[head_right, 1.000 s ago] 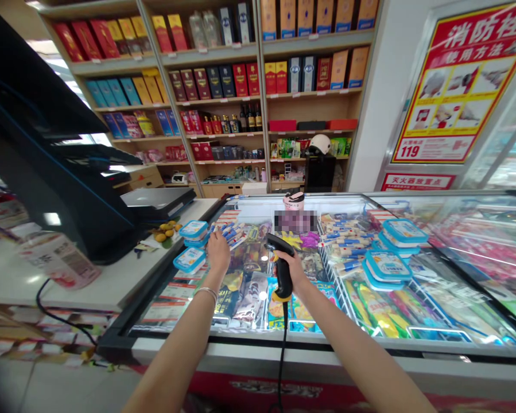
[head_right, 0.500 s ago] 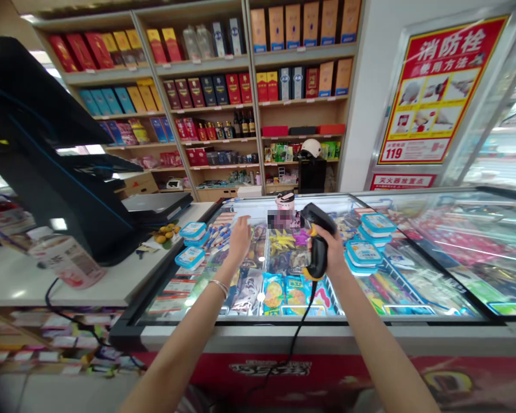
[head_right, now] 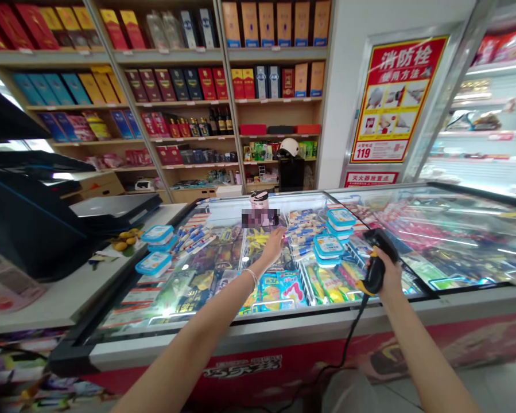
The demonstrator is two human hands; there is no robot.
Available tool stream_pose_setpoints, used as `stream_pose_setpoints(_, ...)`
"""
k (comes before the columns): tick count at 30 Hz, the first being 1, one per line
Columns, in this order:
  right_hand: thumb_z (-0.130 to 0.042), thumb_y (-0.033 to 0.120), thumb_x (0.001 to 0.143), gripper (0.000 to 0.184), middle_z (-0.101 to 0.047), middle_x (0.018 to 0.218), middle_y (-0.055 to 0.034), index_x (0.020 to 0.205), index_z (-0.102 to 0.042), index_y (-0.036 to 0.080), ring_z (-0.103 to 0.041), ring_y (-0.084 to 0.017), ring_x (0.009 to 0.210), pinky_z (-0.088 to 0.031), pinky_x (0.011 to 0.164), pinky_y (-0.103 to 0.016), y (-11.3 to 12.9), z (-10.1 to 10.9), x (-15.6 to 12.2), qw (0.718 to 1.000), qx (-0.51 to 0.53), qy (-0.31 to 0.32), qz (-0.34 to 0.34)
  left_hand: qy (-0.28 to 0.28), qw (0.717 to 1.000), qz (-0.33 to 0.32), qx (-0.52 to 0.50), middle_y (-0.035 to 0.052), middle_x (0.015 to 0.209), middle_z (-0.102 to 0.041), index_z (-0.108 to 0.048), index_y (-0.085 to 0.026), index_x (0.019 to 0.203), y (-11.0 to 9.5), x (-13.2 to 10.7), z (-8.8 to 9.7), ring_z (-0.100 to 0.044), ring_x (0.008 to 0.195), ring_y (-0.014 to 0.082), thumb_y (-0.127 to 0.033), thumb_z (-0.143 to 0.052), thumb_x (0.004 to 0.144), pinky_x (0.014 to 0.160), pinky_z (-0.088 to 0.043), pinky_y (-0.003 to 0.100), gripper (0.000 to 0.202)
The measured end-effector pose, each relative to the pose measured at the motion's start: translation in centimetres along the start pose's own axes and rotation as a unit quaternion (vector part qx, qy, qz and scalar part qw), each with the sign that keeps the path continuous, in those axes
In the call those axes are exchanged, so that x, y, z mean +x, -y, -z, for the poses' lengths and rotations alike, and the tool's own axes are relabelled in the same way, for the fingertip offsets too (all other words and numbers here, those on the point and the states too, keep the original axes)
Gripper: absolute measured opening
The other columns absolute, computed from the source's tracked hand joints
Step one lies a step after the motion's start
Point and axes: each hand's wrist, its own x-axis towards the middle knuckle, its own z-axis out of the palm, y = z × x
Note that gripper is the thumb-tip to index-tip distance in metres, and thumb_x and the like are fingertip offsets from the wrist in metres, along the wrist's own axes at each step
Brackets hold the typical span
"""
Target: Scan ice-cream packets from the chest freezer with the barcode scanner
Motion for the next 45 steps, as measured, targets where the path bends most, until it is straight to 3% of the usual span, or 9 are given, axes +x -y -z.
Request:
stream_pose_setpoints(3, -0.084, 0.029, 0.051, 0.034, -0.064, 0.067, 0.0006, 0.076, -0.065, 0.015, -0.053, -0.007, 0.041, -0.044, 0.034, -0.016, -1.4, 0.5, 0.4, 0.998, 0.004, 0.007, -0.062, 0.006, 1.000, 0.027, 0.011, 0.0151, 0.126, -0.058, -0.055, -0.013, 0.128, -0.2, 0.3, -1.0, -0.054, 0.119, 0.0217, -0.004, -0.042, 0.087, 0.105, -0.042, 0.039, 0.044)
stream_pose_setpoints(9, -0.086, 0.030, 0.053, 0.035, -0.064, 0.067, 0.0014, 0.076, -0.065, 0.015, -0.054, -0.008, 0.042, -0.044, 0.032, -0.015, -1.9, 0.6, 0.3, 0.995, -0.022, 0.022, -0.097, 0.016, 0.998, 0.061, 0.025, 0.0153, 0.123, -0.060, -0.053, -0.013, 0.131, -0.3, 0.8, -1.4, -0.055, 0.117, 0.0218, -0.003, -0.040, 0.086, 0.103, -0.043, 0.039, 0.047)
stream_pose_setpoints(21, -0.086, 0.031, 0.051, 0.037, -0.064, 0.063, 0.0015, 0.077, -0.065, 0.015, -0.054, -0.009, 0.040, -0.043, 0.032, -0.017, -1.8, 0.6, 0.1, 0.995, -0.034, 0.034, -0.086, 0.012, 0.995, 0.094, 0.033, 0.0162, 0.107, -0.064, -0.065, -0.009, 0.104, -1.2, 1.2, -0.7, -0.060, 0.106, 0.0220, -0.004, -0.041, 0.088, 0.095, -0.046, 0.035, 0.030)
stream_pose_setpoints(26, -0.086, 0.032, 0.051, 0.037, -0.064, 0.065, 0.0013, 0.076, -0.065, 0.016, -0.054, -0.008, 0.042, -0.043, 0.035, -0.018, 0.4, -0.7, -1.8, 0.998, 0.002, 0.058, -0.009, -0.027, 0.997, 0.065, 0.023, 0.0148, 0.115, -0.062, -0.063, -0.012, 0.109, -1.7, 1.0, 1.8, -0.057, 0.111, 0.0205, -0.005, -0.039, 0.090, 0.098, -0.045, 0.033, 0.032)
stream_pose_setpoints(31, -0.082, 0.033, 0.058, 0.031, -0.064, 0.069, -0.0010, 0.082, -0.068, 0.019, -0.053, -0.009, 0.041, -0.042, 0.035, -0.021, 3.7, -4.7, -5.4, 0.982, 0.005, 0.180, 0.049, -0.088, 0.995, 0.036, 0.019, 0.0125, 0.112, -0.066, -0.060, -0.013, 0.115, 0.3, -0.5, 8.4, -0.061, 0.107, 0.0219, -0.013, -0.045, 0.092, 0.094, -0.047, 0.033, 0.027)
stream_pose_setpoints(34, -0.079, 0.032, 0.062, 0.028, -0.064, 0.068, -0.0016, 0.085, -0.068, 0.020, -0.053, -0.011, 0.040, -0.042, 0.035, -0.023, 3.6, -8.7, -7.6, 0.963, -0.003, 0.264, 0.056, -0.101, 0.993, 0.053, 0.033, 0.0090, 0.107, -0.069, -0.058, -0.016, 0.117, 2.7, -2.6, 12.9, -0.064, 0.100, 0.0204, -0.017, -0.047, 0.093, 0.091, -0.048, 0.031, 0.026)
stream_pose_setpoints(39, -0.082, 0.034, 0.062, 0.036, -0.066, 0.067, 0.0003, 0.087, -0.060, 0.022, -0.056, -0.014, 0.039, -0.045, 0.034, -0.025, -0.5, -17.1, -10.3, 0.937, -0.009, 0.348, 0.005, -0.151, 0.982, 0.085, 0.076, 0.0067, 0.106, -0.067, -0.058, -0.019, 0.110, 6.9, -6.8, 17.3, -0.063, 0.099, 0.0189, -0.017, -0.046, 0.093, 0.089, -0.048, 0.031, 0.021)
stream_pose_setpoints(42, -0.084, 0.036, 0.059, 0.044, -0.065, 0.062, 0.0031, 0.087, -0.052, 0.023, -0.056, -0.015, 0.037, -0.046, 0.034, -0.026, -4.4, -21.5, -11.3, 0.930, -0.030, 0.366, -0.027, -0.173, 0.977, 0.102, 0.074, 0.0062, 0.106, -0.065, -0.059, -0.020, 0.102, 9.0, -8.5, 18.0, -0.063, 0.096, 0.0182, -0.016, -0.045, 0.092, 0.086, -0.049, 0.031, 0.018)
stream_pose_setpoints(45, -0.084, 0.038, 0.058, 0.051, -0.064, 0.060, 0.0047, 0.091, -0.048, 0.024, -0.056, -0.016, 0.036, -0.045, 0.034, -0.026, -8.5, -24.2, -11.8, 0.923, -0.061, 0.372, -0.073, -0.196, 0.972, 0.115, 0.052, 0.0061, 0.106, -0.062, -0.059, -0.020, 0.099, 10.3, -9.3, 18.3, -0.064, 0.090, 0.0172, -0.017, -0.047, 0.092, 0.082, -0.051, 0.030, 0.015)
